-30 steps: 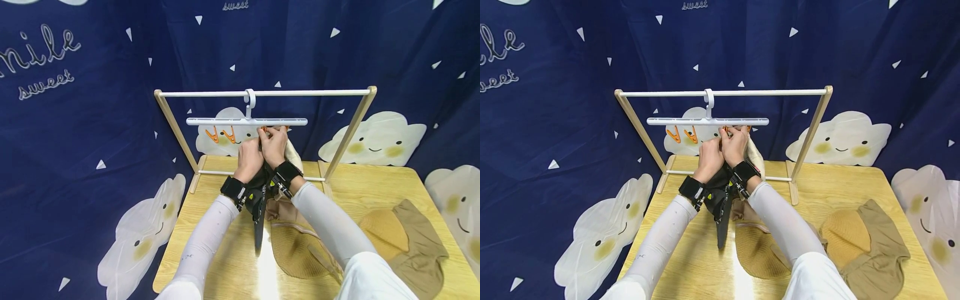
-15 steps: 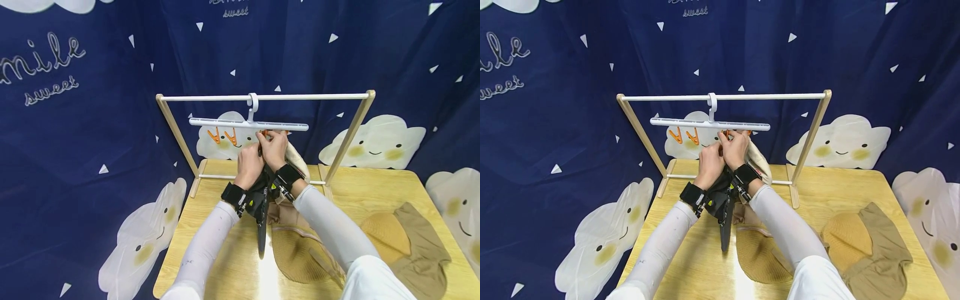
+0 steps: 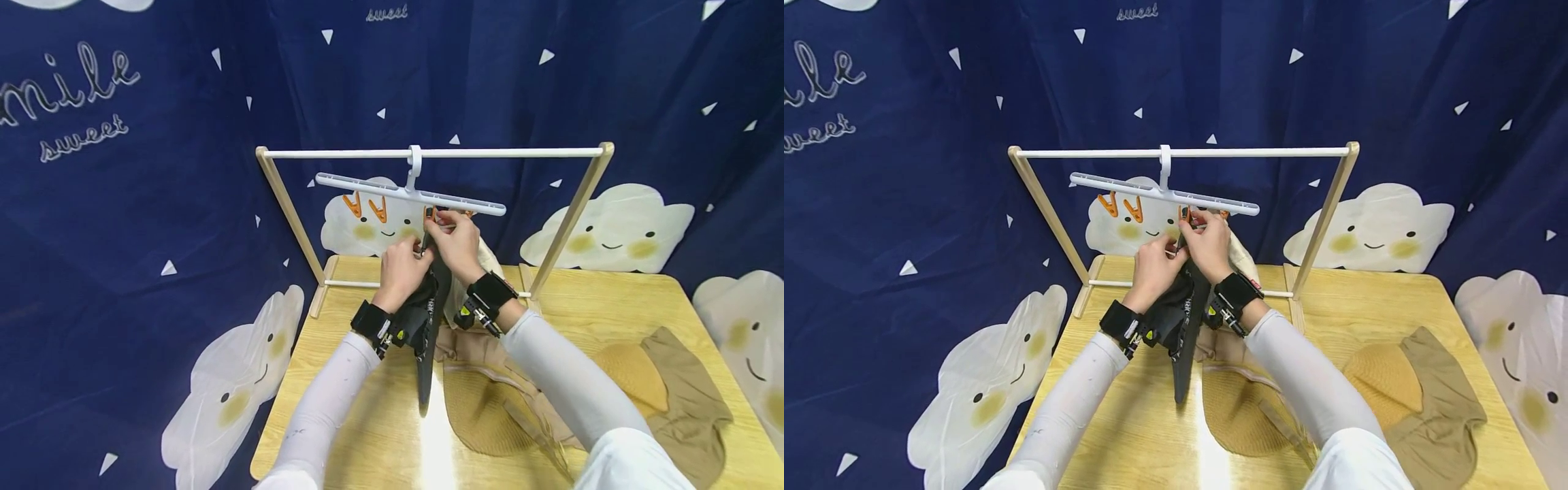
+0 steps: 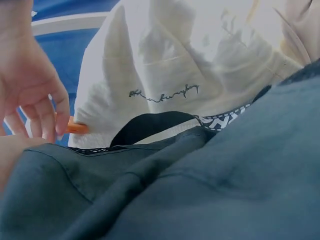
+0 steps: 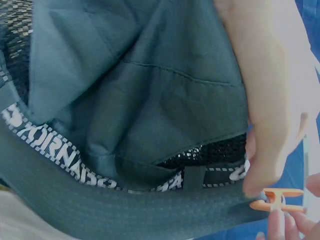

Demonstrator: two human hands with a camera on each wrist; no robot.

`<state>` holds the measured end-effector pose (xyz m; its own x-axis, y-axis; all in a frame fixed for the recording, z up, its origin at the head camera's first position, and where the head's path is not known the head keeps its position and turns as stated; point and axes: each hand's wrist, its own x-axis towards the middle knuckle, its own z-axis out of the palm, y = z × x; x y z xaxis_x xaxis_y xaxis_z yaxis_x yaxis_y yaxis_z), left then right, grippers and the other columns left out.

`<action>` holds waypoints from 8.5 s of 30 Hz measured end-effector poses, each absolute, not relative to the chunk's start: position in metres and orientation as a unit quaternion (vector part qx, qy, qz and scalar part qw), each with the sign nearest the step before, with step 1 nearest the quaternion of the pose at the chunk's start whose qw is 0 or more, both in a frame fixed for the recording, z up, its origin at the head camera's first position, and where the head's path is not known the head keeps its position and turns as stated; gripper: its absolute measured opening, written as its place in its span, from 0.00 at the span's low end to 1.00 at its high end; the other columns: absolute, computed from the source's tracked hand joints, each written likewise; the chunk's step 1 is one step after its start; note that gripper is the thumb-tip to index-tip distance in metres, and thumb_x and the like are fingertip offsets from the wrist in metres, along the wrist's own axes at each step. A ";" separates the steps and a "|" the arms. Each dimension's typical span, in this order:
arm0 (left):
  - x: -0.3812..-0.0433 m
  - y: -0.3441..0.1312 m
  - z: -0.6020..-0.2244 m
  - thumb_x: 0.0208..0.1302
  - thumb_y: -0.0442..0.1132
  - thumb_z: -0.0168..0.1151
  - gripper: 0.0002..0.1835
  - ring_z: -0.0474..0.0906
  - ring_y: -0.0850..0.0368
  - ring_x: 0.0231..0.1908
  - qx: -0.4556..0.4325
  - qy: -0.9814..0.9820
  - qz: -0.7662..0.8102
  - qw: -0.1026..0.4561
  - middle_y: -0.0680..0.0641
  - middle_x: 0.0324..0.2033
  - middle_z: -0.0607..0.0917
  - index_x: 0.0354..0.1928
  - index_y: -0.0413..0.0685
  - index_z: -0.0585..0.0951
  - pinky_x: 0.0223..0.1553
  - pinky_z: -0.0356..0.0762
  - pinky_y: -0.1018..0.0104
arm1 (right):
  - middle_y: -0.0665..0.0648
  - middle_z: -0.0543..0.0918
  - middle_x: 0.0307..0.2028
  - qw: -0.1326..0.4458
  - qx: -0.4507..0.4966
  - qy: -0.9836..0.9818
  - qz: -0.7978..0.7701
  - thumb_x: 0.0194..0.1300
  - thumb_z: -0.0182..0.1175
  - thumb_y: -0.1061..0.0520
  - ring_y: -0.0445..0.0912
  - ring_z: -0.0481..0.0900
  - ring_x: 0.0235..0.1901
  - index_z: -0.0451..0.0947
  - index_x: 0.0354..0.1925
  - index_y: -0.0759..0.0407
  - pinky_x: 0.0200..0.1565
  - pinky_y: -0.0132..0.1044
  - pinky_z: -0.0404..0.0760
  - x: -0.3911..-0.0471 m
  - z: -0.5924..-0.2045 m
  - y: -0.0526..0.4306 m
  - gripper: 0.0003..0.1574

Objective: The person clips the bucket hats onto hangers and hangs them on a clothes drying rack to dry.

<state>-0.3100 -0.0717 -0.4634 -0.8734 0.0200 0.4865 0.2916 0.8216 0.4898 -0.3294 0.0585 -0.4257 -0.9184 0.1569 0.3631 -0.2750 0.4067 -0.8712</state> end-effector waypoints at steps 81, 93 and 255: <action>-0.332 -0.134 -0.441 0.75 0.62 0.57 0.38 0.84 0.43 0.58 0.039 -0.819 -0.542 0.186 0.35 0.60 0.84 0.75 0.43 0.69 0.58 0.81 0.49 | 0.80 0.78 0.55 -0.117 0.043 -0.908 0.400 0.70 0.69 0.44 0.67 0.80 0.51 0.69 0.65 0.80 0.47 0.54 0.82 -0.224 -0.653 0.267 0.45; -0.350 -0.123 -0.426 0.69 0.54 0.65 0.36 0.85 0.40 0.43 0.068 -0.829 -0.478 0.282 0.44 0.40 0.89 0.70 0.39 0.72 0.47 0.77 0.45 | 0.61 0.80 0.36 -0.188 0.099 -0.922 0.325 0.63 0.73 0.41 0.52 0.78 0.35 0.77 0.45 0.68 0.34 0.42 0.75 -0.269 -0.634 0.253 0.33; -0.346 -0.117 -0.389 0.86 0.52 0.36 0.30 0.88 0.51 0.27 -0.014 -0.918 -0.394 0.031 0.48 0.24 0.85 0.32 0.44 0.82 0.30 0.81 0.63 | 0.51 0.66 0.23 0.080 0.104 -0.757 0.641 0.87 0.42 0.46 0.45 0.72 0.27 0.64 0.25 0.54 0.33 0.37 0.70 -0.211 -0.628 0.002 0.29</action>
<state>-0.3460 -0.1173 -0.3892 -0.9976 0.0018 0.0690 0.0513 0.6886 0.7234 -0.2111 0.0016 -0.6280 -0.9656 -0.0540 0.2542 -0.2596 0.1579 -0.9527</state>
